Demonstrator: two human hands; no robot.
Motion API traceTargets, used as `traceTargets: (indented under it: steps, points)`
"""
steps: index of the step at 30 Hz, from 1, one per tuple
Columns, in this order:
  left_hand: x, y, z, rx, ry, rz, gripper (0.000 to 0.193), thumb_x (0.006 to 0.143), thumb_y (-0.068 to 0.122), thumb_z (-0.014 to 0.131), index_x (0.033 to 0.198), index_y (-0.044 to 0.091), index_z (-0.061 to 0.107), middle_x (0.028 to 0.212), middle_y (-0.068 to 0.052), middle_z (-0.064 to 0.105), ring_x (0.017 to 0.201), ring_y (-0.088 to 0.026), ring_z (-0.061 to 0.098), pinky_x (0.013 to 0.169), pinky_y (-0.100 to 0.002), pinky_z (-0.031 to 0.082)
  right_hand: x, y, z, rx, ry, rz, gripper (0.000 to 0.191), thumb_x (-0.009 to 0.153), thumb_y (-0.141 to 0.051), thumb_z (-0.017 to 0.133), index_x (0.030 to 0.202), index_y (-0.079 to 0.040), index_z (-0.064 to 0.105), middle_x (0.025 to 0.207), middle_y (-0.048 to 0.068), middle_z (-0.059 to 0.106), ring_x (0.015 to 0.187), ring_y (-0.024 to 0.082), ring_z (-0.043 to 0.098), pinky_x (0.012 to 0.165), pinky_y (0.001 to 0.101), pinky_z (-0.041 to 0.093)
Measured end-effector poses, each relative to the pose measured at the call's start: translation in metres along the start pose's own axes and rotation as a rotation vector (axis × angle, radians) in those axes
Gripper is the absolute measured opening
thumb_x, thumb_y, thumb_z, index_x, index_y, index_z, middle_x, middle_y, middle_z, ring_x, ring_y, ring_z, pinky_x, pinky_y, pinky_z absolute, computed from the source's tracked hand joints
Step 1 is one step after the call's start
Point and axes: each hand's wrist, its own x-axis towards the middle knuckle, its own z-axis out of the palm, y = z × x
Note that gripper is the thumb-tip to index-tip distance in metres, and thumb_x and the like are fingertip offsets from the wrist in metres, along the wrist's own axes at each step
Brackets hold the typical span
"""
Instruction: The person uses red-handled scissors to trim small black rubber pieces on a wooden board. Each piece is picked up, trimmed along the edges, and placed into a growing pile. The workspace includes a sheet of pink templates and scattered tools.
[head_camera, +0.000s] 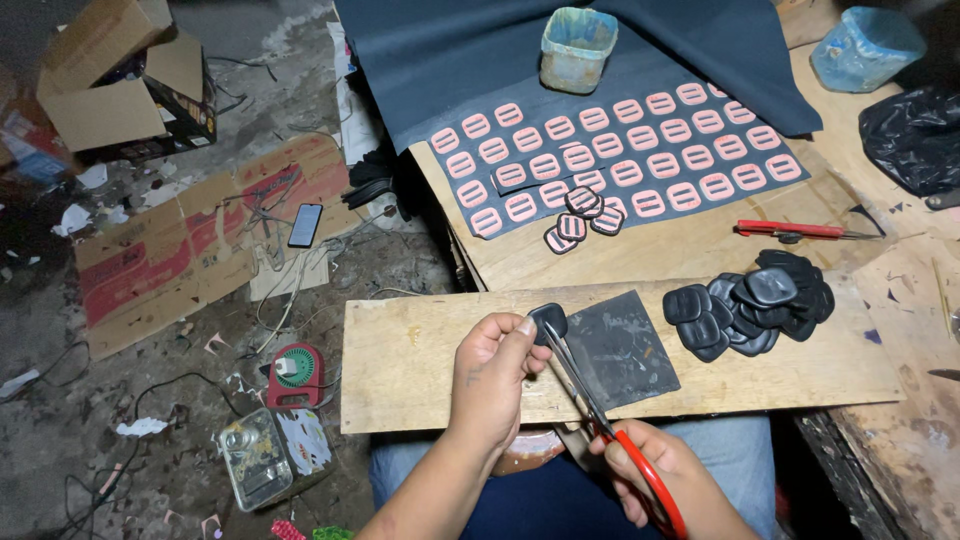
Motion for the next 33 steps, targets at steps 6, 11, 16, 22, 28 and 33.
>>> traceTargets:
  steps: [6, 11, 16, 22, 28, 33]
  points:
    - [0.000, -0.004, 0.003, 0.153, 0.011, 0.047, 0.012, 0.099, 0.014, 0.063, 0.096, 0.002, 0.063, 0.077, -0.008, 0.068, 0.067, -0.010, 0.061, 0.066, -0.024, 0.051, 0.001, -0.003, 0.002, -0.035, 0.042, 0.014, 0.030, 0.093, -0.027, 0.064, 0.110, -0.003, 0.065, 0.062, 0.005, 0.056, 0.044, 0.015, 0.055, 0.042, 0.0285, 0.046]
    - [-0.001, 0.000, 0.003, 0.281, 0.037, 0.117, 0.017, 0.099, 0.016, 0.060, 0.103, 0.000, 0.066, 0.082, -0.005, 0.069, 0.071, -0.010, 0.065, 0.067, -0.024, 0.054, 0.003, -0.005, -0.002, -0.036, 0.032, 0.031, 0.030, 0.093, -0.026, 0.063, 0.111, -0.002, 0.065, 0.061, 0.006, 0.056, 0.042, 0.016, 0.054, 0.040, 0.0285, 0.043]
    - [-0.002, 0.006, 0.003, 0.333, 0.023, 0.140, 0.021, 0.100, 0.016, 0.059, 0.107, -0.001, 0.067, 0.086, -0.004, 0.070, 0.073, -0.009, 0.065, 0.068, -0.024, 0.054, 0.003, -0.005, -0.002, 0.013, 0.023, 0.027, 0.029, 0.091, -0.024, 0.066, 0.109, -0.001, 0.066, 0.061, 0.006, 0.055, 0.041, 0.015, 0.052, 0.038, 0.0280, 0.041]
    - [-0.003, 0.009, 0.003, 0.366, 0.023, 0.124, 0.021, 0.099, 0.017, 0.059, 0.108, 0.000, 0.069, 0.086, -0.004, 0.071, 0.074, -0.009, 0.065, 0.069, -0.023, 0.054, 0.003, -0.006, 0.001, -0.032, 0.093, 0.031, 0.028, 0.090, -0.022, 0.069, 0.106, 0.001, 0.067, 0.063, 0.006, 0.058, 0.041, 0.016, 0.053, 0.037, 0.0285, 0.041]
    - [-0.003, 0.007, 0.000, 0.370, 0.015, 0.120, 0.021, 0.100, 0.017, 0.060, 0.106, 0.000, 0.069, 0.085, -0.005, 0.071, 0.073, -0.008, 0.064, 0.069, -0.024, 0.054, -0.002, 0.002, -0.005, -0.054, 0.072, -0.037, 0.037, 0.091, -0.036, 0.057, 0.106, -0.004, 0.065, 0.063, 0.003, 0.057, 0.043, 0.012, 0.054, 0.039, 0.0278, 0.048]
    - [-0.002, 0.005, 0.003, 0.262, 0.024, 0.135, 0.019, 0.099, 0.011, 0.060, 0.114, -0.001, 0.062, 0.089, -0.007, 0.069, 0.073, -0.011, 0.065, 0.066, -0.024, 0.054, -0.005, 0.004, -0.008, -0.168, 0.041, -0.057, 0.036, 0.095, -0.034, 0.060, 0.098, 0.002, 0.063, 0.067, 0.003, 0.056, 0.046, 0.012, 0.054, 0.042, 0.0267, 0.048]
